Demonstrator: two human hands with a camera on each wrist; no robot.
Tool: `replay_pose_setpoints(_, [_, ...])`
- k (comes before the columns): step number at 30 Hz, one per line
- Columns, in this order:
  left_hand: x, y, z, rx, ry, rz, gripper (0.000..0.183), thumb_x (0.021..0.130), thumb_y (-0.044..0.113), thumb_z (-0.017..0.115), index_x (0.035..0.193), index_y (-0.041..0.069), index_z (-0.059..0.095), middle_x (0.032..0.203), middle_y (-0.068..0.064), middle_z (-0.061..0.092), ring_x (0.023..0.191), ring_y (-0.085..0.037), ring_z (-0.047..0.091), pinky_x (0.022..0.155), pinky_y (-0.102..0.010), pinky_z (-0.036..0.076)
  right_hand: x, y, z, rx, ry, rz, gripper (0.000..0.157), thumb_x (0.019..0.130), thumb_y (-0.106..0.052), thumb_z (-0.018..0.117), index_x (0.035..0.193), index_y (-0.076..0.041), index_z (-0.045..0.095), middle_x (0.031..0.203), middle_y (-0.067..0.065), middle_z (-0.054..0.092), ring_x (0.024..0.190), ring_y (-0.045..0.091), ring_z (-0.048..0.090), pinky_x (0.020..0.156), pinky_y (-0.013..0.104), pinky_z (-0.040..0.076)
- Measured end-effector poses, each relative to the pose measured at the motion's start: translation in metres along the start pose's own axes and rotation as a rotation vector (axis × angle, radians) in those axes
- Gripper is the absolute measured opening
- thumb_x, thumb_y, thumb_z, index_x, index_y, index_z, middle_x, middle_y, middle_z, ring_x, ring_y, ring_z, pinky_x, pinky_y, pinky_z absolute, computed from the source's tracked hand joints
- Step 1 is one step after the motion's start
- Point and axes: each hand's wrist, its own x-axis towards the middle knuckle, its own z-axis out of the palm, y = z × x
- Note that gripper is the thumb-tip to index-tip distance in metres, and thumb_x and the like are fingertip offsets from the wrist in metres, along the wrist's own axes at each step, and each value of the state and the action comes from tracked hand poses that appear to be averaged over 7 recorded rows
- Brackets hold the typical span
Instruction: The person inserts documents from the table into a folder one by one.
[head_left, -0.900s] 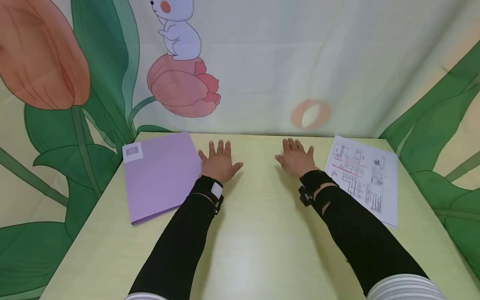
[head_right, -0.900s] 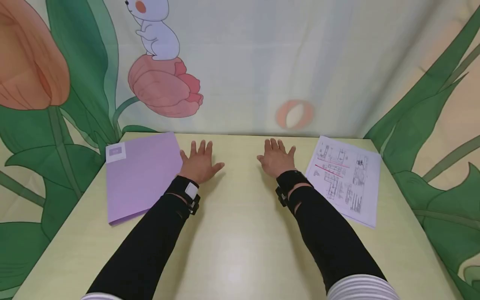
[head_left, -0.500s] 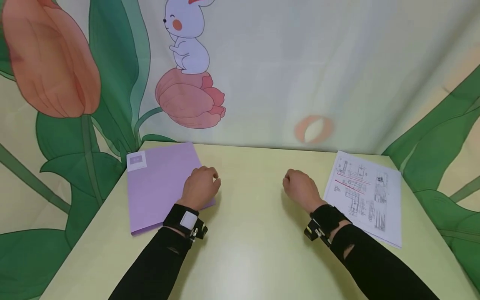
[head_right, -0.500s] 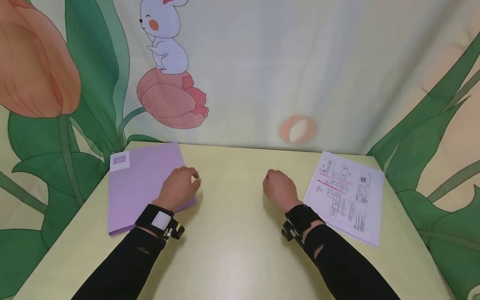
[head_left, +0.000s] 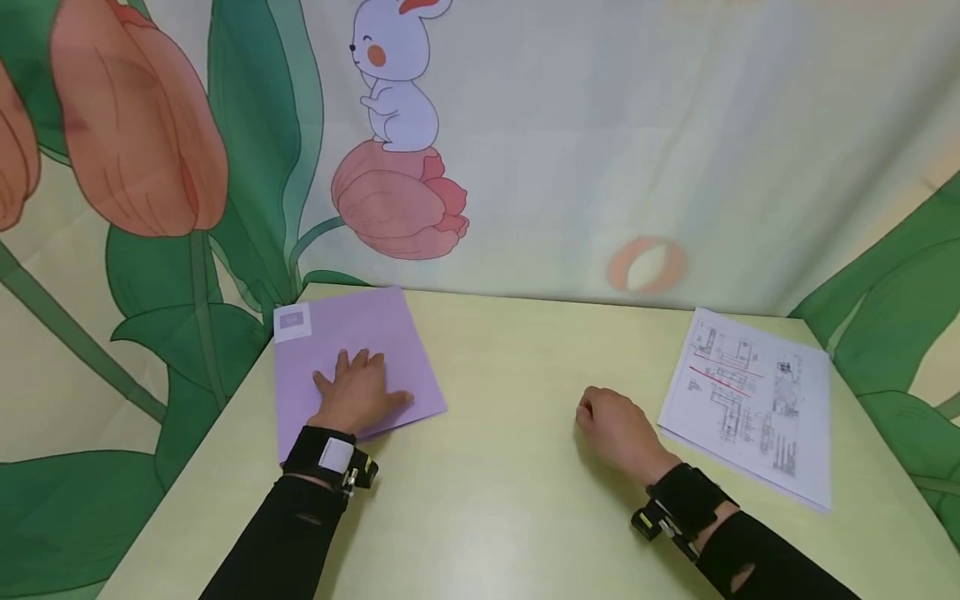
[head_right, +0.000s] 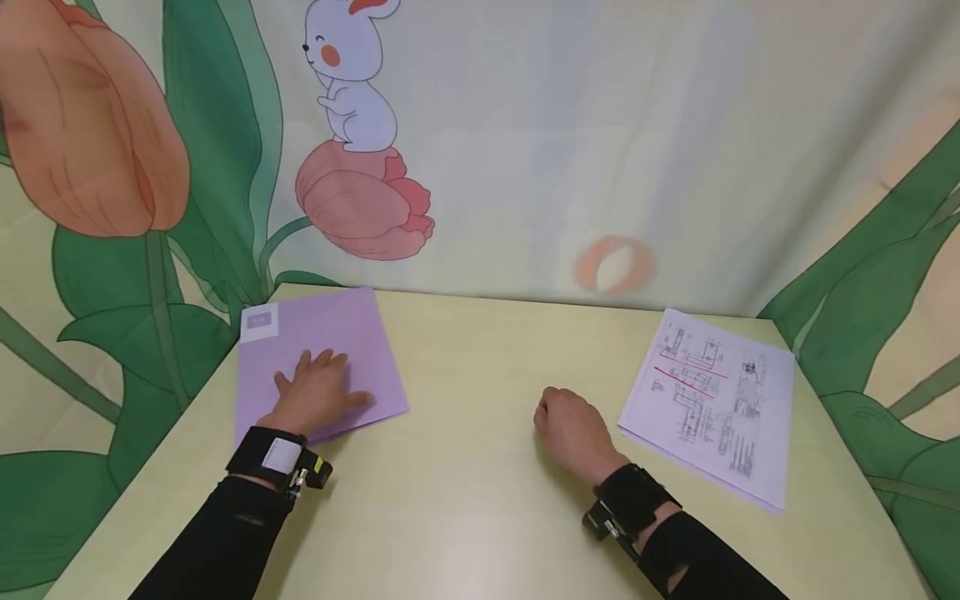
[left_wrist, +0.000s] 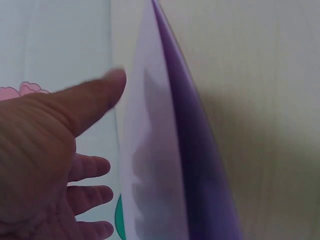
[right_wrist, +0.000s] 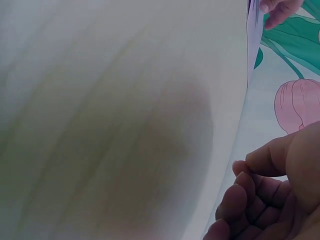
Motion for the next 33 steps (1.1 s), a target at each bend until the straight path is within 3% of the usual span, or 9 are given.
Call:
replay_pose_setpoints(5, [0.001,-0.006,0.01,0.049,-0.084,0.001,0.101,0.088,0.061,0.078,0.154,-0.008,0.044,0.161,-0.033,0.038,0.154,-0.058,0.02,0.109,-0.09,0.01,-0.003,0.003,-0.002,0.012,-0.013,0.006,0.015,0.1,-0.007,0.055,0.092,-0.006,0.067,0.085,0.005,0.065,0.073,0.018,0.056,0.066,0.035,0.048])
replay_pose_setpoints(14, [0.003,-0.004,0.022,0.03,-0.11,0.039,0.105,0.089,0.064,0.075,0.158,-0.007,0.038,0.165,-0.033,0.033,0.157,-0.053,0.02,0.112,-0.089,0.005,-0.002,0.009,-0.001,0.02,-0.011,0.038,0.015,0.101,-0.008,0.055,0.093,-0.006,0.067,0.084,0.005,0.065,0.073,0.02,0.057,0.066,0.035,0.048])
replay_pose_setpoints(24, [-0.018,0.028,0.032,0.059,-0.103,0.123,0.104,0.089,0.064,0.076,0.157,-0.006,0.041,0.164,-0.031,0.037,0.157,-0.051,0.026,0.112,-0.088,0.012,-0.001,0.012,0.0,0.058,-0.016,0.06,0.016,0.101,-0.01,0.054,0.093,-0.006,0.066,0.083,0.005,0.065,0.072,0.019,0.056,0.065,0.032,0.045])
replay_pose_setpoints(33, [-0.036,0.067,0.05,0.048,-0.124,0.205,0.109,0.086,0.068,0.076,0.161,-0.001,0.037,0.169,-0.025,0.032,0.16,-0.046,0.022,0.117,-0.084,0.008,-0.002,0.016,0.0,0.086,-0.012,0.082,0.017,0.102,-0.011,0.053,0.096,-0.004,0.067,0.084,0.006,0.065,0.071,0.02,0.055,0.064,0.032,0.044])
